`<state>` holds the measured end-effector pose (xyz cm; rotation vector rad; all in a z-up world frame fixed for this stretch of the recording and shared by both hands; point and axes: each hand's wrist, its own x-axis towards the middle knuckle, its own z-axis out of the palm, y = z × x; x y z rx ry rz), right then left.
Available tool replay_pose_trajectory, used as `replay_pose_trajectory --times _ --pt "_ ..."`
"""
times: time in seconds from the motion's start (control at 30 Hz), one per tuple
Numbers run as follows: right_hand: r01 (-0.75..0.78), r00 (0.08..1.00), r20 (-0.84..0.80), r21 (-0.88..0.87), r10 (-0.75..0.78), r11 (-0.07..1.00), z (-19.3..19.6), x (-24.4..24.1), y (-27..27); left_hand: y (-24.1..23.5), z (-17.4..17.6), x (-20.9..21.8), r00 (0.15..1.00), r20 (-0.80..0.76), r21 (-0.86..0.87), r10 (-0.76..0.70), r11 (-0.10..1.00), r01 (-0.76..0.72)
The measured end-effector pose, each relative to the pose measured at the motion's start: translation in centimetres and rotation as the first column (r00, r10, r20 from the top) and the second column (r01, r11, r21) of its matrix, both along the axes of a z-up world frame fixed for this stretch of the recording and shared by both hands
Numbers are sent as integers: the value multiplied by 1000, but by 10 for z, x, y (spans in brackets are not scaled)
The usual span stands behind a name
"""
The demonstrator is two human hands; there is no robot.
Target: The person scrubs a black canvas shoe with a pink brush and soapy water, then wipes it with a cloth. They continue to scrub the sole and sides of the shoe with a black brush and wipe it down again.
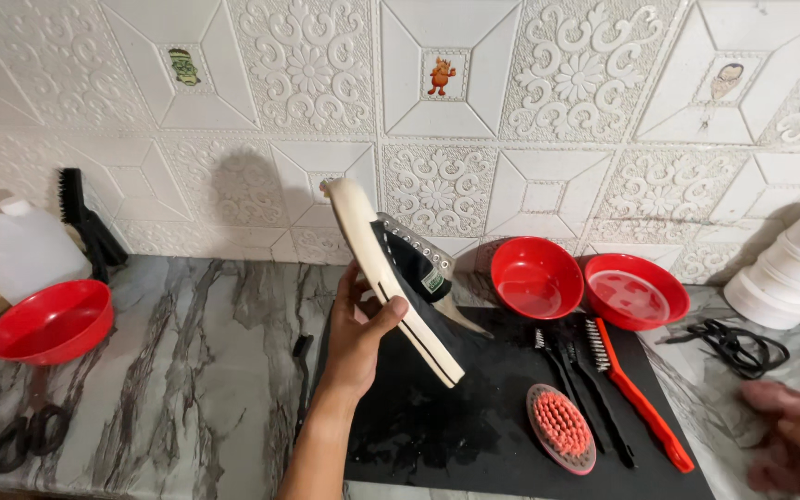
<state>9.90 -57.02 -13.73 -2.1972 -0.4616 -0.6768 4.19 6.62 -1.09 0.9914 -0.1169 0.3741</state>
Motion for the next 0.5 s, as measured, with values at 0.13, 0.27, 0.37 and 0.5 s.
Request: replay_pose_trajectory --times 0.13,0.27,0.37,0.5 --pt "13 987 -159 -62 -23 998 -21 16 -5 9 41 -14 996 -89 381 -1 924 35" --pt "555 770 -311 -103 -557 825 119 -27 155 10 49 -2 984 -159 493 -81 857 150" --pt "370 459 -247 -820 -853 437 184 -29 233 7 37 17 968 -192 476 -162 847 236" --pt "194 660 -455 -666 -598 720 164 -5 268 4 4 41 958 -154 419 -243 862 287"
